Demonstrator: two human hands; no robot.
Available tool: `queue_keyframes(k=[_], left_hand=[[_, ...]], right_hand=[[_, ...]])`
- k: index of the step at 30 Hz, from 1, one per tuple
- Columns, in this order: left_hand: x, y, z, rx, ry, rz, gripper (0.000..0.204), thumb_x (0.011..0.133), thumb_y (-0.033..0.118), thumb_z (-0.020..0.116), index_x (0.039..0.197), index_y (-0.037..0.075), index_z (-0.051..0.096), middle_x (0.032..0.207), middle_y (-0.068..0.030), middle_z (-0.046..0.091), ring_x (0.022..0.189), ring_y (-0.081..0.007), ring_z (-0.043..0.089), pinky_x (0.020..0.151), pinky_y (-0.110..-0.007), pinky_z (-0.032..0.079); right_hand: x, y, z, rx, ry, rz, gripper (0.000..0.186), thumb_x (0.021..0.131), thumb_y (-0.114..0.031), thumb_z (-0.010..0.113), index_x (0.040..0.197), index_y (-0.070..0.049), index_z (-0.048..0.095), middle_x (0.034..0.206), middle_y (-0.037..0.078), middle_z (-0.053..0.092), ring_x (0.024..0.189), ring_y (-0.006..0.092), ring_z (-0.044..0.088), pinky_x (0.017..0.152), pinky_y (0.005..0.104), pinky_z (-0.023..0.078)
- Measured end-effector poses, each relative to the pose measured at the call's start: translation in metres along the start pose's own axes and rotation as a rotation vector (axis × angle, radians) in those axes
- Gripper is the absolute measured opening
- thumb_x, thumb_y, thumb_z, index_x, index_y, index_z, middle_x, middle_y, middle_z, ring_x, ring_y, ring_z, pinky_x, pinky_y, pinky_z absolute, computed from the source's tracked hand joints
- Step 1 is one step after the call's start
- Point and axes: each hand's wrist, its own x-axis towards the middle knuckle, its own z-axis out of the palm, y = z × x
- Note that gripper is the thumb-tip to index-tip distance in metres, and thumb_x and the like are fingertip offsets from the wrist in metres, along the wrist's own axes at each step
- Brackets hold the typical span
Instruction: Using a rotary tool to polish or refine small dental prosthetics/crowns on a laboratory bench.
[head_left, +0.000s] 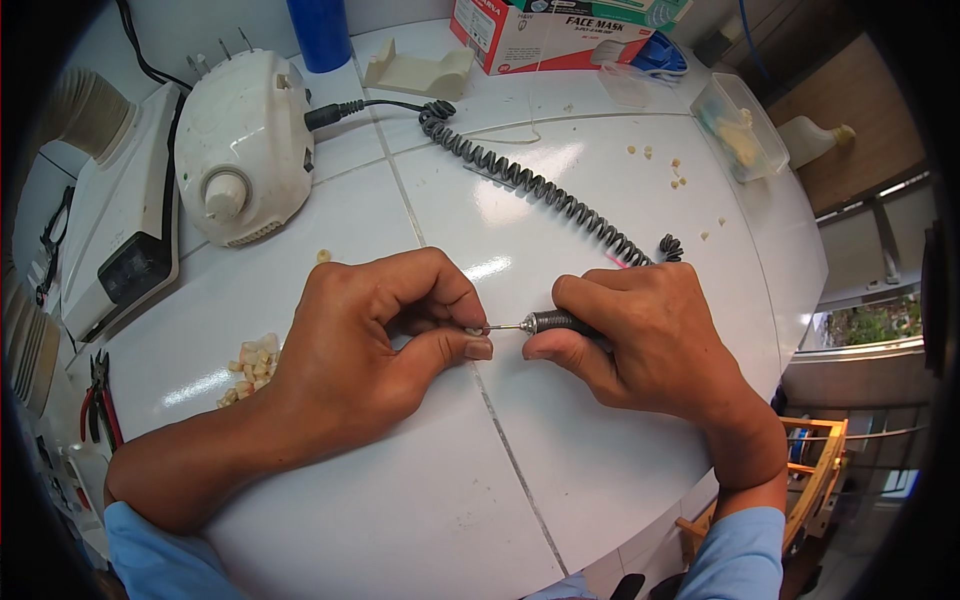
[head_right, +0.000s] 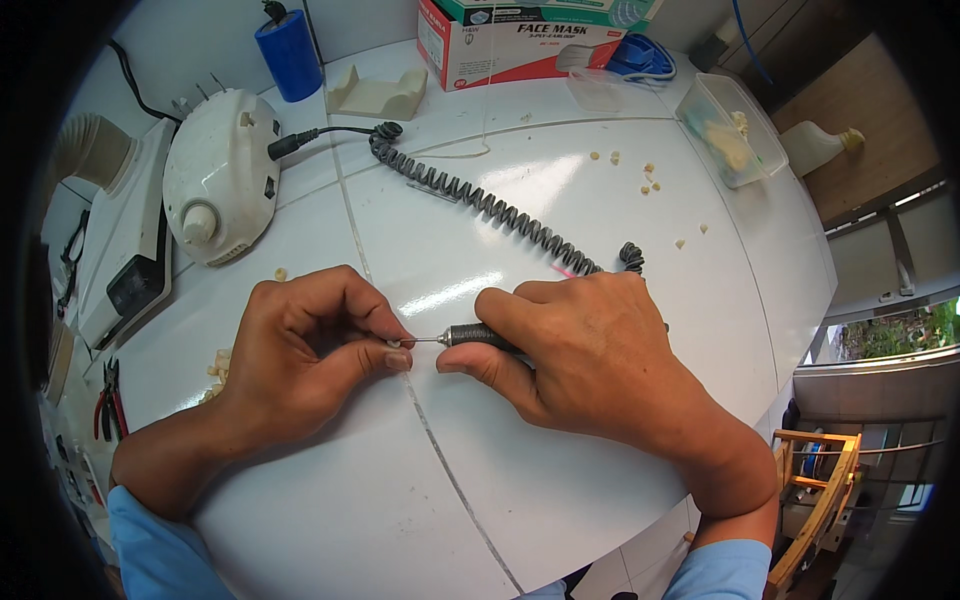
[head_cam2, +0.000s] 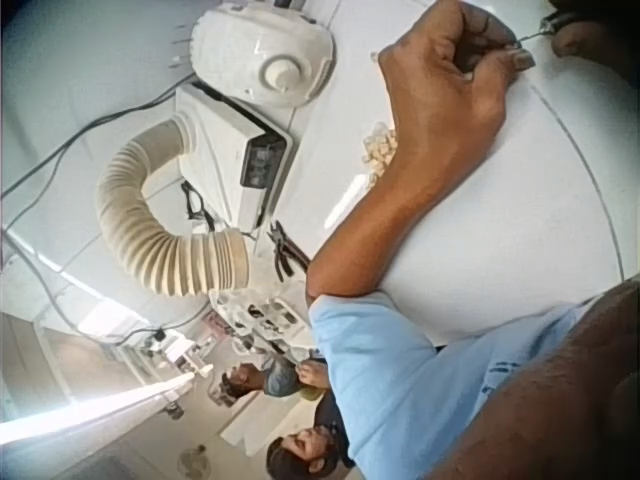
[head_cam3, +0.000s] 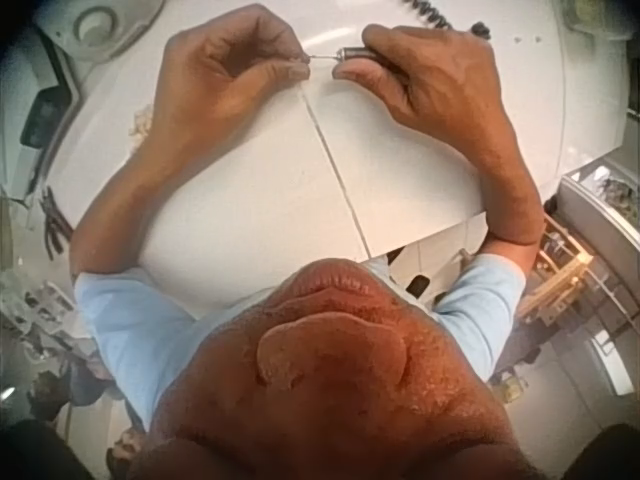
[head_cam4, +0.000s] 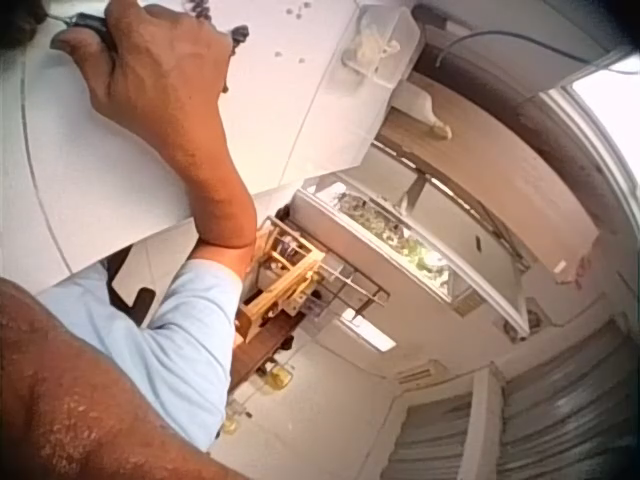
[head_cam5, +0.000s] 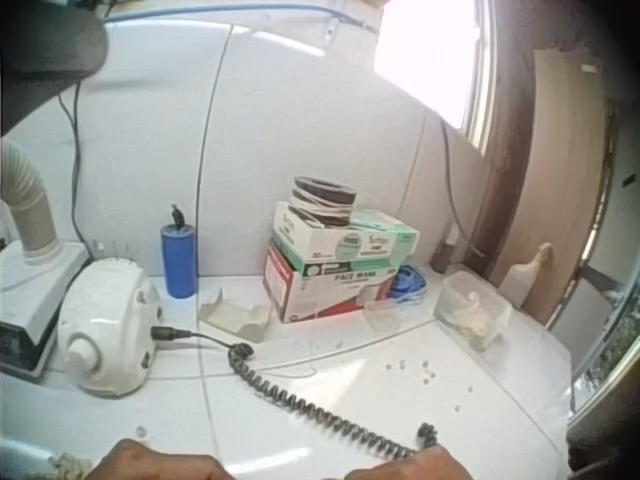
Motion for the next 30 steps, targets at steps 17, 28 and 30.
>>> queue_keyframes(k=[17,28,30], left_hand=[[0.0008,-0.0019,0.0019,-0.03,0.011,-0.006,0.01,0.096,-0.009,0.079,0.102,-0.005,0.072,0.1,-0.012,0.079,0.097,-0.0147,0.076,0.089,-0.03,0.063],[0.0,-0.001,0.0002,-0.006,-0.001,-0.005,0.011,0.095,-0.01,0.078,0.101,-0.005,0.071,0.1,-0.0121,0.079,0.098,-0.0153,0.076,0.089,-0.03,0.063],[0.0004,-0.0034,0.0006,-0.016,0.001,-0.001,0.011,0.095,-0.01,0.078,0.102,-0.005,0.07,0.101,-0.0123,0.078,0.098,-0.0153,0.076,0.09,-0.03,0.063]], right_hand=[[-0.0003,0.0016,-0.0007,-0.003,-0.023,-0.003,0.052,0.104,-0.057,0.07,0.082,-0.011,0.068,0.063,0.006,0.067,0.05,0.0291,0.063,0.047,0.0414,0.044],[0.0001,0.0012,-0.0006,0.017,-0.014,0.01,0.049,0.1,-0.054,0.078,0.082,-0.01,0.067,0.06,0.007,0.06,0.051,0.0305,0.059,0.051,0.041,0.042],[0.001,0.0018,-0.0022,0.011,-0.037,-0.016,0.051,0.103,-0.056,0.073,0.081,-0.01,0.067,0.062,0.006,0.066,0.05,0.0298,0.062,0.048,0.0418,0.044]])
